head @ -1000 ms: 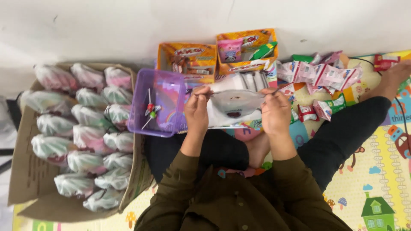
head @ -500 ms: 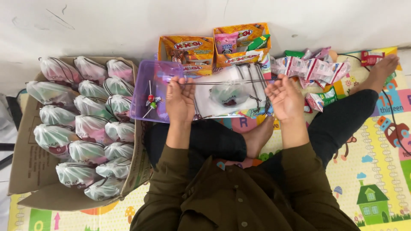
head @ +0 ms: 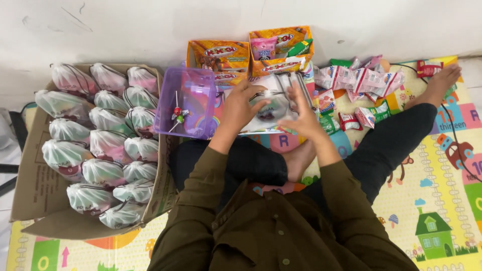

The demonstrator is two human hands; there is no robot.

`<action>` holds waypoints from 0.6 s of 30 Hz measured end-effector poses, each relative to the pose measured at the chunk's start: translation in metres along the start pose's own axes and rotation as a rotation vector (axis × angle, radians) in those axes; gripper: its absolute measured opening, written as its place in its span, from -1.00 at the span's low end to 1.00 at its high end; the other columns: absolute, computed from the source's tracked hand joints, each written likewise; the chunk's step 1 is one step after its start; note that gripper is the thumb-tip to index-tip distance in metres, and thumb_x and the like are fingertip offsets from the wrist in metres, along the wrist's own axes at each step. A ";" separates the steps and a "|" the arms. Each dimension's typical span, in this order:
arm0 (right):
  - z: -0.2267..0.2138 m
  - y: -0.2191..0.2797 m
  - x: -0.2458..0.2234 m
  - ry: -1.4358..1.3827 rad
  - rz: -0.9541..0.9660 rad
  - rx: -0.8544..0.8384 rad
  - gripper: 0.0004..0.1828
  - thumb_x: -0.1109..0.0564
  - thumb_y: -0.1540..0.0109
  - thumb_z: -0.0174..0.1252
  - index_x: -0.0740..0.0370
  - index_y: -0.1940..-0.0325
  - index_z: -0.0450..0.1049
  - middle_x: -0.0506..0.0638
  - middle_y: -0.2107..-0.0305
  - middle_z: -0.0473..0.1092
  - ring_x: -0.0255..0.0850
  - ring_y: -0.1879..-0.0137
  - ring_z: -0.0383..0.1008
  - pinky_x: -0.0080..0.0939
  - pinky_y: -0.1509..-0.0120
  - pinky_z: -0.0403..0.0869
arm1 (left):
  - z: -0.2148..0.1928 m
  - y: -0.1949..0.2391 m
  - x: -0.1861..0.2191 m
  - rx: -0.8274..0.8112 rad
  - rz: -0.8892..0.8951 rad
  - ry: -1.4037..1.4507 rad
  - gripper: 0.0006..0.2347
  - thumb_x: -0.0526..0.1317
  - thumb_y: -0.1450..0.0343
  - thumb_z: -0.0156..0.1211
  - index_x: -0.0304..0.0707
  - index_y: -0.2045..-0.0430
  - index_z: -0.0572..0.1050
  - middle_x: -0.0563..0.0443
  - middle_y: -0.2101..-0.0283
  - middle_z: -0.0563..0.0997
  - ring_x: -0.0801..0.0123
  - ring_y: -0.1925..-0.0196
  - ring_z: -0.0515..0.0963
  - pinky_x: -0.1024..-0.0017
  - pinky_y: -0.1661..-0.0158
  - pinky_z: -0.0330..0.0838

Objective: The person is sitting on the floor and packing various snacks and candies into small plastic gift bags, which are then placed into a cardboard box.

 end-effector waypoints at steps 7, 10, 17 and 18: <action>0.017 -0.013 0.012 0.022 0.120 0.013 0.31 0.24 -0.02 0.52 -0.08 -0.67 -0.17 0.37 -0.26 0.32 0.27 -0.28 0.41 0.09 -0.37 0.45 | 0.005 -0.019 0.012 0.039 -0.090 0.496 -0.77 -0.09 -0.34 0.45 0.01 0.21 0.57 -0.08 0.24 0.67 -0.10 0.08 0.67 0.13 0.04 0.53; 0.012 -0.013 0.054 -0.052 0.100 0.033 0.18 0.25 0.02 0.56 0.06 -0.58 0.08 0.11 -0.14 0.43 0.00 -0.18 0.52 -0.05 -0.25 0.52 | 0.015 -0.028 -0.006 0.049 -0.185 0.520 -0.78 -0.01 -0.39 0.38 0.09 0.18 0.56 -0.08 0.30 0.67 -0.03 0.10 0.69 0.20 0.06 0.54; 0.006 -0.016 0.096 -0.314 0.119 0.058 -0.09 0.29 -0.01 0.54 0.13 -0.37 0.26 0.14 -0.03 0.48 0.01 -0.11 0.55 0.03 -0.06 0.61 | -0.002 -0.030 -0.008 -0.030 -0.019 0.635 -0.26 -0.05 -0.19 0.66 0.05 -0.27 0.34 -0.31 -0.16 0.51 -0.21 -0.22 0.52 0.03 -0.23 0.40; 0.004 -0.013 0.110 -0.401 0.127 0.125 -0.11 0.32 -0.01 0.52 0.13 -0.36 0.25 0.13 -0.07 0.47 -0.01 -0.17 0.53 0.02 -0.11 0.60 | -0.011 -0.025 -0.004 -0.116 -0.003 0.671 0.00 -0.07 -0.13 0.72 -0.01 -0.46 0.11 -0.51 -0.30 0.38 -0.41 -0.28 0.45 -0.09 -0.29 0.37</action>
Point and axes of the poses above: each hand's wrist, its own y-axis away from the middle knuckle, its own z-axis out of the palm, x = y × z, the point moved 4 cm from there along -y, towards the middle knuckle
